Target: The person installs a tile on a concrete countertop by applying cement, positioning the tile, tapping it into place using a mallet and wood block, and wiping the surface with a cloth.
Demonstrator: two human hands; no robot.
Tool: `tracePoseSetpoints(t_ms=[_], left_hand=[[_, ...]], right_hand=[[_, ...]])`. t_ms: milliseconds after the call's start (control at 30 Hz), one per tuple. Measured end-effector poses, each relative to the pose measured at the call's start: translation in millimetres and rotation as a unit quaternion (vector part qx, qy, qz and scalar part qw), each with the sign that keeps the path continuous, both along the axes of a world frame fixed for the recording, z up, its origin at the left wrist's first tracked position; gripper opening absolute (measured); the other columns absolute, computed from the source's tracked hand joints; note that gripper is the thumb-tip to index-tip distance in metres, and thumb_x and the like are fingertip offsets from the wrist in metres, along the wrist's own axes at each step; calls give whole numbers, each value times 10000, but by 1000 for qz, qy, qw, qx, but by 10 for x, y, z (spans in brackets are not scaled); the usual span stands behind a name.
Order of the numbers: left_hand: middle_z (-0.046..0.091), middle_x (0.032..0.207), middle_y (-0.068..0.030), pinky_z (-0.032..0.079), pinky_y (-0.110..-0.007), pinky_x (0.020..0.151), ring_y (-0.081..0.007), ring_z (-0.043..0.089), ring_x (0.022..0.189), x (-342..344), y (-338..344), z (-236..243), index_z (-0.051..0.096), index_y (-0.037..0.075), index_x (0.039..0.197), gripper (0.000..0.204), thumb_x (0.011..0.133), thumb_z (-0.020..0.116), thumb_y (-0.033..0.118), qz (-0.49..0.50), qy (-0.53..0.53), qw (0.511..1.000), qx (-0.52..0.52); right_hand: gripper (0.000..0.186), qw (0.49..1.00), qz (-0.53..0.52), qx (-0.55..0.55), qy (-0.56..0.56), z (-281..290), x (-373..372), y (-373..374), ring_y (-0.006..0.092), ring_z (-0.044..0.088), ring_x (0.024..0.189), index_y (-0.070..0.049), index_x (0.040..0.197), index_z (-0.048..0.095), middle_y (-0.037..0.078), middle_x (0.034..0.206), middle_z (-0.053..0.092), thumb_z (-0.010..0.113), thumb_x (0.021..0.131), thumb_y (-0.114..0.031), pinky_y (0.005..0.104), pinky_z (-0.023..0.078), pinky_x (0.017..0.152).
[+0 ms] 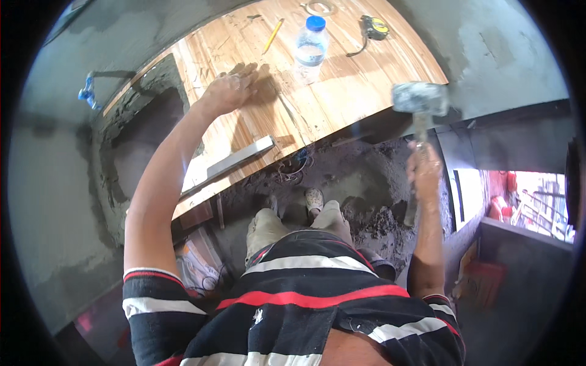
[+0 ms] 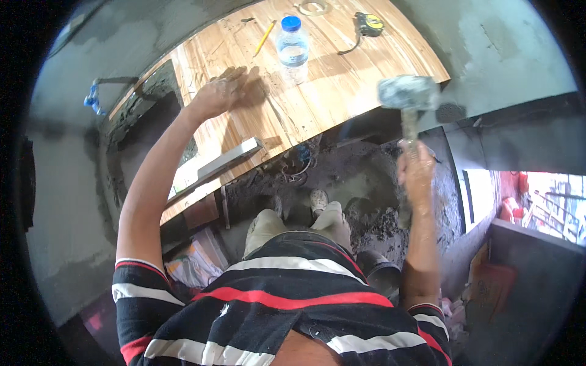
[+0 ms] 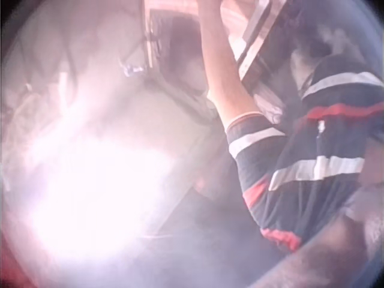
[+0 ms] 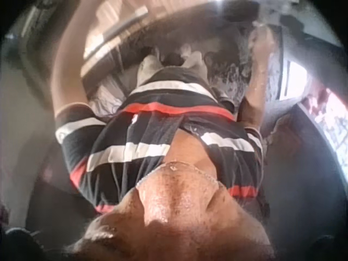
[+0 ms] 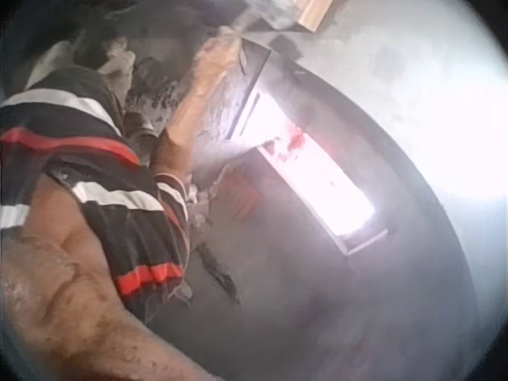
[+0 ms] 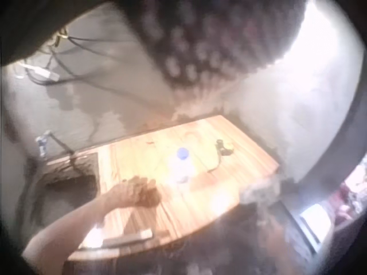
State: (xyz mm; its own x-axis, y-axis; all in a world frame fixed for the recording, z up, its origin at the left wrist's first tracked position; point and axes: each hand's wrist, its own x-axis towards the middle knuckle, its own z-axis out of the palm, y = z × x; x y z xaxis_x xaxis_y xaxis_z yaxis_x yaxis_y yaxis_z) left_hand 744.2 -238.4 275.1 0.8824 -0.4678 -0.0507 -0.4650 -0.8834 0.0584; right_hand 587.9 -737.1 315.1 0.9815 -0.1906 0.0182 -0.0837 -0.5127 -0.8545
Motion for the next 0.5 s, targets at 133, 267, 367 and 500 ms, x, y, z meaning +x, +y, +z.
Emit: tracePoseSetpoints(t_ms=[133, 267, 367, 500], left_hand=[[424, 1608, -104, 446, -478, 1131, -320, 433, 1456, 237, -12, -214, 472, 89, 1500, 527, 1051, 511, 362, -54, -19, 998, -7], [368, 1645, -94, 359, -506, 1201, -323, 339, 1517, 206, 146, -302, 427, 100, 1542, 532, 1080, 445, 363, -73, -30, 997, -28], [342, 1660, -92, 290, -519, 1236, -305, 284, 1546, 153, 162, -359, 405, 101, 1560, 537, 1100, 370, 375, -76, -72, 994, 2], [333, 1668, -77, 234, -533, 1259, -303, 258, 1557, 79, 75, -237, 396, 101, 1569, 547, 1104, 316, 379, -54, -60, 996, -29]], right_hand=[[225, 995, 38, 3, 89, 98, -408, 627, 163, 601, 602, -31, 1084, 650, 72, 692, 615, 603, 1038, -247, 332, 486, 556], [244, 987, 100, -92, 87, 213, -324, 1345, 278, 682, 679, -27, 1187, 642, 149, 796, 693, 638, 1006, -190, 387, 531, 648], [390, 986, 149, -72, 23, 124, -117, 1669, 388, 710, 818, -23, 1348, 586, 231, 941, 715, 653, 975, -116, 441, 548, 756], [538, 963, 223, -142, -53, 165, 97, 1884, 400, 703, 975, -57, 1473, 519, 263, 1111, 697, 640, 949, -24, 438, 555, 830]])
